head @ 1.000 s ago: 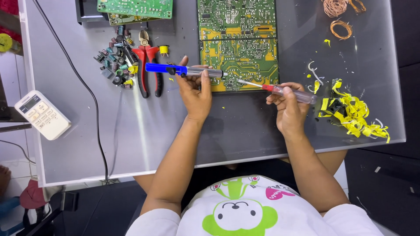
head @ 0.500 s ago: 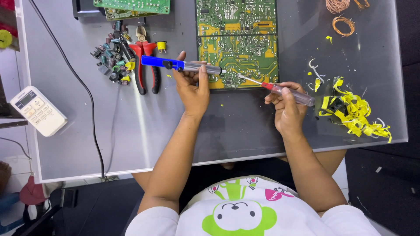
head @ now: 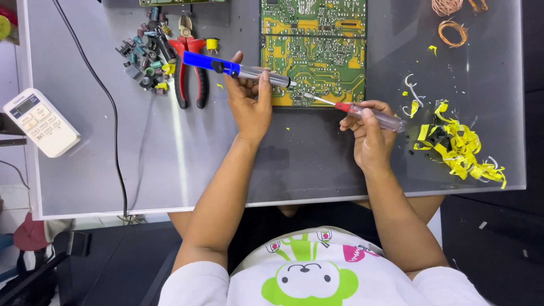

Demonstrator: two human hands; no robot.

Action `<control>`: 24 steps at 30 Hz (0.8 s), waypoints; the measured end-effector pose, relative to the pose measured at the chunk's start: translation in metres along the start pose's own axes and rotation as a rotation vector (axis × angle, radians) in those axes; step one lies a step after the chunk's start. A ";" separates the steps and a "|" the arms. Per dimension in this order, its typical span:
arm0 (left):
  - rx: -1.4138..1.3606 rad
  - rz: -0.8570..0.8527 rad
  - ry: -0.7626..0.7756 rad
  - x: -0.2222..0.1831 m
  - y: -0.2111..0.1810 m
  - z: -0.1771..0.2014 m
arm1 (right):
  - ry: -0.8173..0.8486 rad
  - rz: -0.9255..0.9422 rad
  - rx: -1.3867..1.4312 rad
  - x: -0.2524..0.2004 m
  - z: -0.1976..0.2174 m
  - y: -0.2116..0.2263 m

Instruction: Scraping yellow material from a circuit board using a screwdriver and a desoldering pump.

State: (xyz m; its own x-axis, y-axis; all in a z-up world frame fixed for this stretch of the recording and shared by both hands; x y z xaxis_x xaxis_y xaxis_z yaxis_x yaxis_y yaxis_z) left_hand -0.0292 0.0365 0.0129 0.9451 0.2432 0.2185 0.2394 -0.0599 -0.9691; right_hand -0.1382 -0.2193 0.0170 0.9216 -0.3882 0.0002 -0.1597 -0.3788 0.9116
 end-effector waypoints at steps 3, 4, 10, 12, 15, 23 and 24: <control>0.000 0.008 -0.011 0.001 -0.001 0.001 | -0.074 0.046 0.011 0.003 0.002 -0.001; 0.000 0.007 -0.012 0.001 0.000 0.001 | -0.073 0.046 0.012 0.002 0.002 0.000; -0.100 0.030 -0.024 0.003 0.004 0.003 | -0.008 0.039 -0.036 -0.004 0.003 0.003; -0.110 0.025 -0.018 0.003 0.005 0.002 | -0.068 0.052 -0.008 -0.006 0.010 0.005; -0.101 0.045 -0.018 0.002 0.003 0.004 | -0.090 0.071 -0.003 -0.010 0.029 0.004; -0.103 0.047 -0.040 -0.005 0.006 0.011 | -0.087 0.039 0.034 -0.015 0.036 0.005; -0.133 0.044 -0.038 -0.005 0.008 0.011 | -0.094 0.044 0.037 -0.015 0.036 0.005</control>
State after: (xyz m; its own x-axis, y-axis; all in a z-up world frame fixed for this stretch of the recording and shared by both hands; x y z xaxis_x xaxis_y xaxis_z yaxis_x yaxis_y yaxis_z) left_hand -0.0347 0.0455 0.0032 0.9467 0.2740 0.1695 0.2281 -0.1986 -0.9532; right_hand -0.1655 -0.2459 0.0063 0.8765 -0.4815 -0.0002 -0.2139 -0.3897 0.8957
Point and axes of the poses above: each hand's wrist, its own x-axis towards the middle knuckle, its own z-axis out of the back of the hand, y = z × x, the point moved 3 cm from there along x, towards the middle knuckle, and after that the axes turned 7 degrees about x, right-handed, at the moved point
